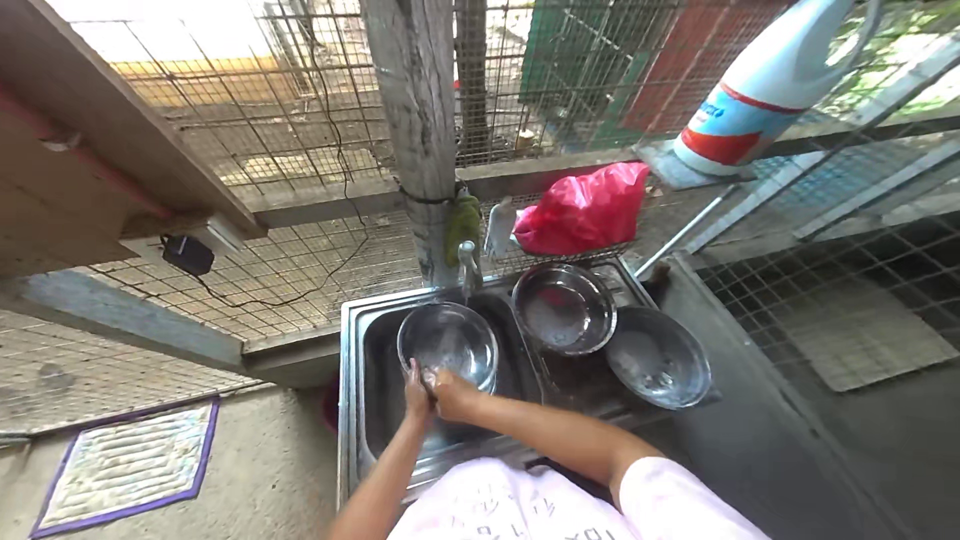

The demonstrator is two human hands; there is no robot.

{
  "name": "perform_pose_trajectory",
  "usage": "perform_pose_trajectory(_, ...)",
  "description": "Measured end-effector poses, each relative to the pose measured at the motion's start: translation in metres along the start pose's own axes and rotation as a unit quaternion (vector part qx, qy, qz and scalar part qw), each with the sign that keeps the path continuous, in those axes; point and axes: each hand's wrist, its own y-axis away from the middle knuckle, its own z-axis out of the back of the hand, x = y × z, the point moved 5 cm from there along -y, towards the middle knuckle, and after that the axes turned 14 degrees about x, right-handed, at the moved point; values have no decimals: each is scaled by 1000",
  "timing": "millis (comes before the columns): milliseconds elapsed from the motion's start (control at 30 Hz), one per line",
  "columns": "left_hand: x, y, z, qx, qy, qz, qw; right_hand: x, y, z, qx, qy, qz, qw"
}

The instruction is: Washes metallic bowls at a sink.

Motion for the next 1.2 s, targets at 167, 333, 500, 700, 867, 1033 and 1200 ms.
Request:
perform_pose_trajectory(167,-11,12,27,-5,0,11,1000,-56,39,14,124,128,-32,984)
perform_pose_trajectory(333,11,23,-16,67,39,55,995,-80,22,57,62,177,-99,977)
perform_pose_trajectory(500,-4,10,-26,30,52,-5,998,-35,9,20,52,-69,68,994)
perform_pose_trajectory(700,-12,29,-12,-20,8,19,1000,-86,47,57,125,182,-43,974)
perform_pose_trajectory(867,3,38,-64,17,44,28,998,-57,40,47,87,77,8,993)
perform_pose_trajectory(1033,-5,48,-95,-41,-13,-8,999,-44,100,70,160,19,86,983)
perform_pose_trajectory(1200,-7,22,-169,21,-119,-15,993,-83,190,155,50,28,-66,996)
